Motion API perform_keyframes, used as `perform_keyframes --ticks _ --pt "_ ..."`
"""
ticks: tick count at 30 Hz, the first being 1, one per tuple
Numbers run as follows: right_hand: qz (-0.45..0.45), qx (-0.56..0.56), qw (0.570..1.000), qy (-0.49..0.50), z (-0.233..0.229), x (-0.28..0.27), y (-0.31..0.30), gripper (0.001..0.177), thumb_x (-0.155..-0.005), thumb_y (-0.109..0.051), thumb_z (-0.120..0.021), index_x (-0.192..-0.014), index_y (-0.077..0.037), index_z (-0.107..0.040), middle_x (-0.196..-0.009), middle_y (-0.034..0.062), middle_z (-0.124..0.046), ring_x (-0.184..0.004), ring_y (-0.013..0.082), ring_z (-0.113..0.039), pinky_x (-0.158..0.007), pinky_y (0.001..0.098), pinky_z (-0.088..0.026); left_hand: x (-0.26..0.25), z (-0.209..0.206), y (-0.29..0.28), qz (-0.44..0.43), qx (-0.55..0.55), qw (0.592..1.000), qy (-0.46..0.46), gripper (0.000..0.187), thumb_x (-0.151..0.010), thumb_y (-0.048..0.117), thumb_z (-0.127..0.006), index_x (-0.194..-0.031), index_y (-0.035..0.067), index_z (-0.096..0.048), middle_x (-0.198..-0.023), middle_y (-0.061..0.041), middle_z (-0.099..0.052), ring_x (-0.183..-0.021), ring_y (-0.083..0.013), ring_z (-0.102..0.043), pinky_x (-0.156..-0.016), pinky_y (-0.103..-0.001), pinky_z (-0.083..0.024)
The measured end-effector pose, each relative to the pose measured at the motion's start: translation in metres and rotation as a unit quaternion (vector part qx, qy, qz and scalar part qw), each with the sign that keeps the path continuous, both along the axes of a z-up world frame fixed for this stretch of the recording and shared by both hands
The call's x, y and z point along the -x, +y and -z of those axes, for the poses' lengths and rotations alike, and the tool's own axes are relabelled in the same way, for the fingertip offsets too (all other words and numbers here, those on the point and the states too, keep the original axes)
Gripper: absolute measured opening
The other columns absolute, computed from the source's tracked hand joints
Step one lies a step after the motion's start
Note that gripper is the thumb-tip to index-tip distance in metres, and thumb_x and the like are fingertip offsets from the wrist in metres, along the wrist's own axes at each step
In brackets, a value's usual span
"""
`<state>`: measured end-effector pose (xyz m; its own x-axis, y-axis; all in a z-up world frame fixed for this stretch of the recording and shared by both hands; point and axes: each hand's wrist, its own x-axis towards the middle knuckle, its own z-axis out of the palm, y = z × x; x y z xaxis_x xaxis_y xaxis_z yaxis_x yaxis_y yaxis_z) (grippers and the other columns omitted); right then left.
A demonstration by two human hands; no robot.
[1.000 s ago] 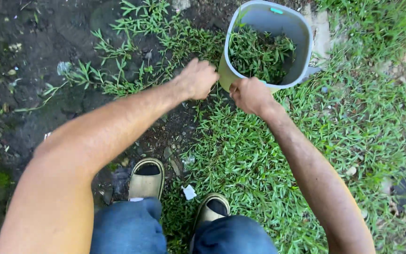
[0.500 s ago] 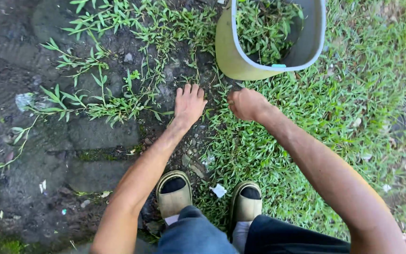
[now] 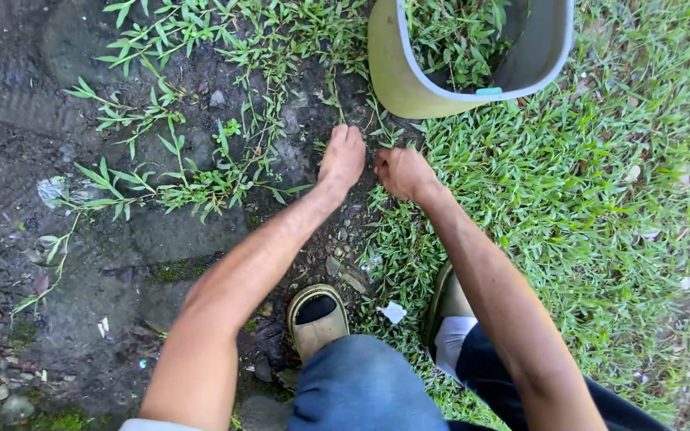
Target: Pulling weeds from between paving stones and grass, placing them into a bucket.
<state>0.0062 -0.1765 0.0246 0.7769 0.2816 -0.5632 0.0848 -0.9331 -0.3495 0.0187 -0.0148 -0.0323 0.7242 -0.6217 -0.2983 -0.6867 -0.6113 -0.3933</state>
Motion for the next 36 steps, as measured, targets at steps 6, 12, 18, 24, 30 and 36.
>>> perform_keyframes --ticks 6,12,18,24,30,36 --pt "0.088 -0.089 0.992 -0.03 0.004 -0.016 -0.002 0.031 -0.088 -0.011 -0.063 -0.119 -0.009 -0.069 -0.093 0.0236 -0.074 -0.081 0.04 -0.075 -0.082 0.0476 -0.06 -0.031 -0.027 0.003 -0.002 0.001 0.984 0.179 0.029 -0.091 0.027 -0.062 -0.111 0.014 -0.077 -0.117 -0.002 -0.07 -0.121 -0.0214 -0.054 -0.104 -0.042 -0.034" --pt "0.0 -0.2 0.966 -0.163 0.045 -0.022 -0.001 0.027 -0.075 -0.009 -0.078 -0.102 -0.004 -0.073 -0.094 0.019 -0.074 -0.1 0.0401 -0.068 -0.09 0.0485 -0.056 -0.051 -0.072 -0.006 -0.208 -0.014 0.906 0.369 0.023 -0.079 0.015 -0.078 -0.102 0.011 -0.08 -0.107 -0.005 -0.071 -0.118 -0.0202 -0.058 -0.112 -0.046 -0.03" --pt "-0.085 -0.244 0.936 -0.24 0.071 -0.025 0.003 0.027 -0.069 -0.009 -0.079 -0.096 -0.008 -0.077 -0.089 0.01 -0.071 -0.092 0.0308 -0.067 -0.097 0.0457 -0.052 -0.023 -0.044 -0.003 -0.434 0.136 0.805 0.381 0.017 -0.087 0.009 -0.062 -0.098 0.008 -0.075 -0.102 -0.009 -0.077 -0.097 -0.026 -0.071 -0.1 -0.051 -0.046" --pt "-0.122 -0.276 0.919 -0.254 0.056 -0.031 0.004 0.016 -0.077 -0.005 -0.074 -0.093 -0.006 -0.075 -0.092 0.0079 -0.069 -0.094 0.0317 -0.06 -0.089 0.0387 -0.051 -0.006 -0.049 0.002 -0.475 0.224 0.801 0.286 0.029 -0.082 0.017 -0.07 -0.108 0.004 -0.07 -0.109 -0.016 -0.074 -0.105 -0.0324 -0.068 -0.098 -0.057 -0.043" --pt "-0.216 -0.204 0.883 -0.363 0.063 -0.015 -0.002 0.018 -0.07 -0.008 -0.074 -0.086 -0.004 -0.066 -0.09 0.0109 -0.065 -0.098 0.03 -0.059 -0.093 0.0399 -0.052 0.005 -0.054 -0.012 -0.451 0.222 0.809 0.305 0.026 -0.084 0.015 -0.065 -0.106 0.005 -0.073 -0.108 -0.014 -0.076 -0.107 -0.0292 -0.069 -0.097 -0.053 -0.047" --pt "-0.25 -0.199 0.884 -0.34 0.053 -0.042 0.003 0.022 -0.067 -0.005 -0.07 -0.088 -0.003 -0.068 -0.09 0.0103 -0.066 -0.096 0.0299 -0.06 -0.09 0.0398 -0.052 -0.015 -0.039 0.0 -0.496 0.277 0.758 0.32 0.014 -0.085 0.014 -0.06 -0.094 0.008 -0.07 -0.091 -0.009 -0.071 -0.089 -0.0267 -0.066 -0.088 -0.053 -0.042"
